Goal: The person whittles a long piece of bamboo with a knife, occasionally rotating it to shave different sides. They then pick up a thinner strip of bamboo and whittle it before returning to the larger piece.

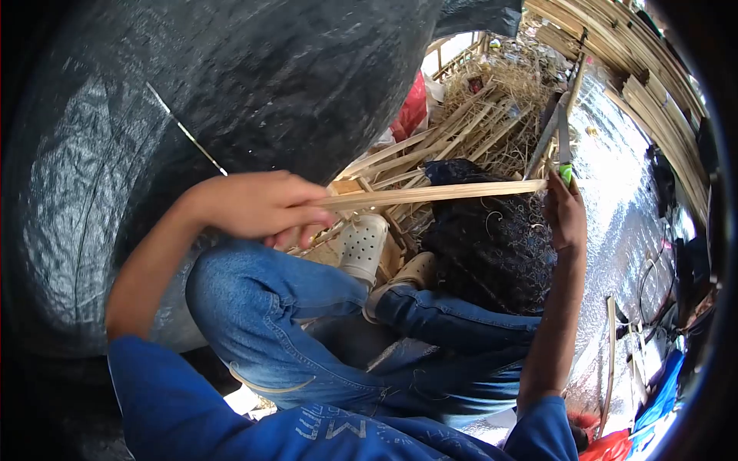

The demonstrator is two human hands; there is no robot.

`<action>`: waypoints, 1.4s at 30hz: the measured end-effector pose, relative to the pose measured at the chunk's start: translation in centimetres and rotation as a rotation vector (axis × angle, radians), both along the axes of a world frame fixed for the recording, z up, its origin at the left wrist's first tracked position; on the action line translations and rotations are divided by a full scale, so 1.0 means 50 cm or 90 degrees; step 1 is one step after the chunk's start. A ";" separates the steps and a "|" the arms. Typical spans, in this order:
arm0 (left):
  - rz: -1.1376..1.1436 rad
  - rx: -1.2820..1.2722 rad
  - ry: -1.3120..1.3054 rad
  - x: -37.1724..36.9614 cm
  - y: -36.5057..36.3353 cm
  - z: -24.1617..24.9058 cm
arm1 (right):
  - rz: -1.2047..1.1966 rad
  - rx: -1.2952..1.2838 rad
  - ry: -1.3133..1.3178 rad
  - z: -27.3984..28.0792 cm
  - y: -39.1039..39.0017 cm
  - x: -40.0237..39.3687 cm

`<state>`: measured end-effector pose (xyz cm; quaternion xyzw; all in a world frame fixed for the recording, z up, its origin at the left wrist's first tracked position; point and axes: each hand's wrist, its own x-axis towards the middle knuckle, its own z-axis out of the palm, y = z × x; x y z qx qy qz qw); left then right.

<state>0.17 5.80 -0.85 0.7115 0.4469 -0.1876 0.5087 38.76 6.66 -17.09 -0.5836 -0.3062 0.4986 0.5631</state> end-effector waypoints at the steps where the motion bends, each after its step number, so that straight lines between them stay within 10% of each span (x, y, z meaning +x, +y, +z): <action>1: 0.051 0.029 0.012 -0.009 -0.017 0.017 | -0.023 0.003 0.024 0.000 0.000 0.008; 15: 0.112 -0.013 -0.033 0.063 -0.017 -0.009 | -0.170 0.023 0.155 -0.032 0.002 0.050; 25: 0.030 0.356 -0.013 0.077 -0.008 -0.060 | -0.116 0.000 0.291 -0.012 0.005 0.030; 42: -0.004 0.624 -0.070 0.077 -0.011 -0.065 | 0.339 0.113 -0.233 0.032 -0.134 -0.268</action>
